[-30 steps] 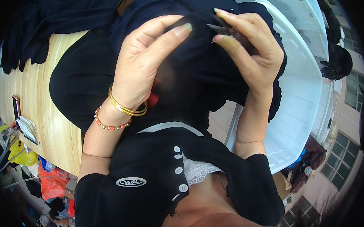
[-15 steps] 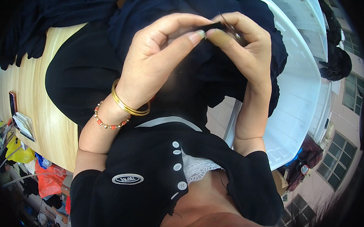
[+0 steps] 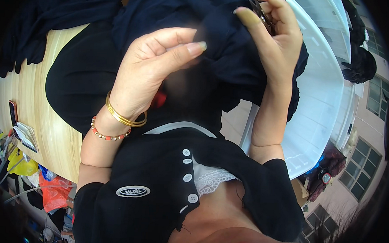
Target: Trimming excess threads from garments using a hand clipper.
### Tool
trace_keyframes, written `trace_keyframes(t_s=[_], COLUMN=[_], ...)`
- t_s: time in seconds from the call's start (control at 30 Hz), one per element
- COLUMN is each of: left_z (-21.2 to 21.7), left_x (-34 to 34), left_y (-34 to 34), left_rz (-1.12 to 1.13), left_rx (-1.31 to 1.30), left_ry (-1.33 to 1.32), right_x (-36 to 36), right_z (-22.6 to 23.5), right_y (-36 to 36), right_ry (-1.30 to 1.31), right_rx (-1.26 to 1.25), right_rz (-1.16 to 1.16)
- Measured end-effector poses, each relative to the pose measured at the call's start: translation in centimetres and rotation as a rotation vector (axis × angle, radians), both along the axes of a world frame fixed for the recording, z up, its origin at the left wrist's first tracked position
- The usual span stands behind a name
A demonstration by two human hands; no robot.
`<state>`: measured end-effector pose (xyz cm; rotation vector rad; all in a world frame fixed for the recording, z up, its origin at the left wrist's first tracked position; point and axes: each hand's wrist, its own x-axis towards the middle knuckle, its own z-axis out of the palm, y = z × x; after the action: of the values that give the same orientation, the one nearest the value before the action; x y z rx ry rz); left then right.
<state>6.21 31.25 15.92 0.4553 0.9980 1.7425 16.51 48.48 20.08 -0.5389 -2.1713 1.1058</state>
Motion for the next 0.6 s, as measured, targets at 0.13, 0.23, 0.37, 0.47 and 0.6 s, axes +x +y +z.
trace_keyframes(t_s=[0.13,0.23,0.37,0.47,0.6], left_z=[0.7,0.8,0.5,0.3,0.3], left_x=[0.1,0.4,0.8,0.7,0.3], left_y=[0.3,0.4,0.8,0.7,0.7], left_rz=[0.024,0.076,0.138,0.165,0.197], left_rx=[0.039,0.042,0.026,-0.015,0.011], left_ry=[0.026,0.122,0.251,0.376,0.391], right_x=[1.4,2.1,2.2,2.0,1.1], right_z=[1.2,1.2,0.3,0.0,-0.3], right_y=[0.2,0.7,1.1,0.9,1.0], right_ry=[0.082,0.006,0.002,-0.051,-0.010], right_rx=[0.331,0.432,0.550,0.583,0.589], right_rz=[0.255,0.423,0.416,0.392,0.400])
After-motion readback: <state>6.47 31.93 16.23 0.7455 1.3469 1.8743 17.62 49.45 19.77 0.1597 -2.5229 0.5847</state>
